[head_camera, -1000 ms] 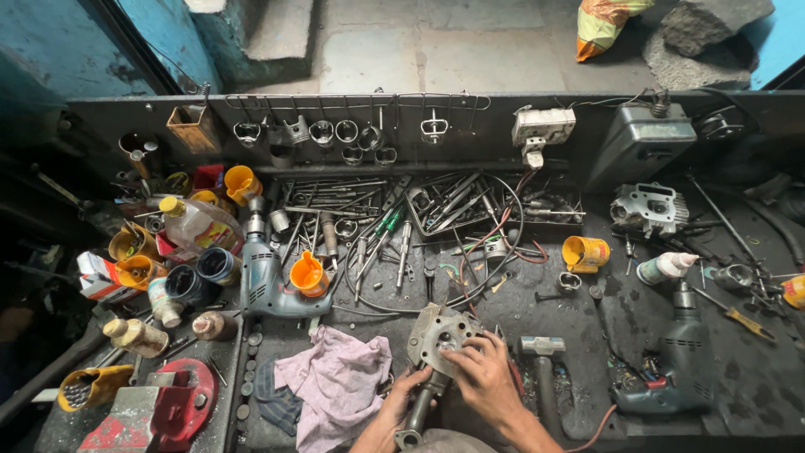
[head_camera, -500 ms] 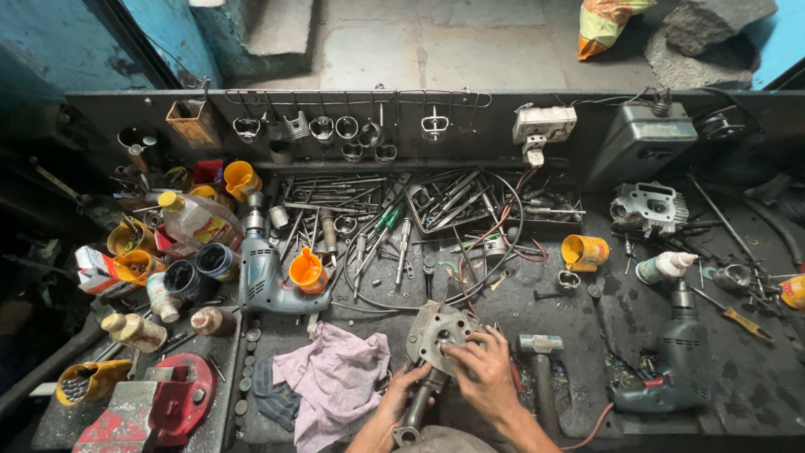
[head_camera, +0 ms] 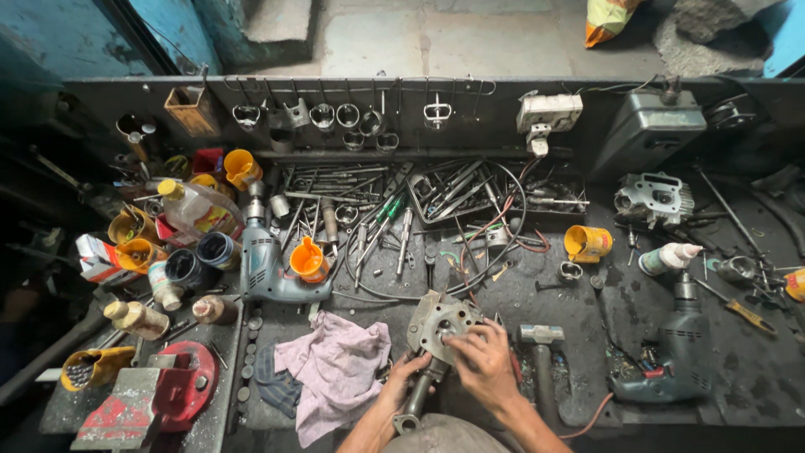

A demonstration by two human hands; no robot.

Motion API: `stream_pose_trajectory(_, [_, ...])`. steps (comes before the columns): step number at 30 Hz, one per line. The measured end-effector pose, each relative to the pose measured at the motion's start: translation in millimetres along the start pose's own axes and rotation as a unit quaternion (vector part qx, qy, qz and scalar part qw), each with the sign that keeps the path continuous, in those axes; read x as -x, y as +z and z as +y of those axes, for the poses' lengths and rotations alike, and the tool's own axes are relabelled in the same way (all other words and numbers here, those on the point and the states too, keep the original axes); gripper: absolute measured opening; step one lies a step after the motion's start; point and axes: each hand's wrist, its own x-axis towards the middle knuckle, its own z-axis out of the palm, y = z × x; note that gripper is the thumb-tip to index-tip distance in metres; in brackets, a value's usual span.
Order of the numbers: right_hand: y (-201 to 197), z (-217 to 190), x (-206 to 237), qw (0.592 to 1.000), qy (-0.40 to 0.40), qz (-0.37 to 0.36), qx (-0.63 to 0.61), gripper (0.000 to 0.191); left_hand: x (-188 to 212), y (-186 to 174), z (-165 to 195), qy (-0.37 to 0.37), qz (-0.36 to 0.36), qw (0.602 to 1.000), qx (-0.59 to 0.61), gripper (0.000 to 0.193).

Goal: The person uses a hammer and punch to remove a pin from an engine cylinder head, then cleans the interior with a cloth and reinserts the pin. The person repeats the cleaning and pin insertion process multiple times.

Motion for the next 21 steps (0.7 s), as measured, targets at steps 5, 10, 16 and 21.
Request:
stream_pose_trajectory(5, [-0.8, -2.5, -1.0, 1.000, -0.004, -0.003, -0.003, 0.030, 2.2, -0.8, -1.7, -0.018, 0.017, 1.000, 0.014, 0.043])
stream_pose_trajectory(10, [-3.6, -3.4, -5.0, 1.000, -0.002, 0.005, -0.004, 0.032, 2.7, -0.8, -1.6, -0.010, 0.015, 1.000, 0.013, 0.041])
stream_pose_trajectory(16, [-2.3, -4.5, -5.2, 1.000, -0.004, -0.021, 0.003, 0.031, 0.9, -2.6, -0.6, -0.012, 0.014, 1.000, -0.001, 0.043])
stream_pose_trajectory(21, [-0.4, -3.1, -2.8, 1.000, 0.016, -0.018, 0.000, 0.028, 0.6, -3.4, -2.1, -0.006, 0.011, 1.000, -0.016, 0.044])
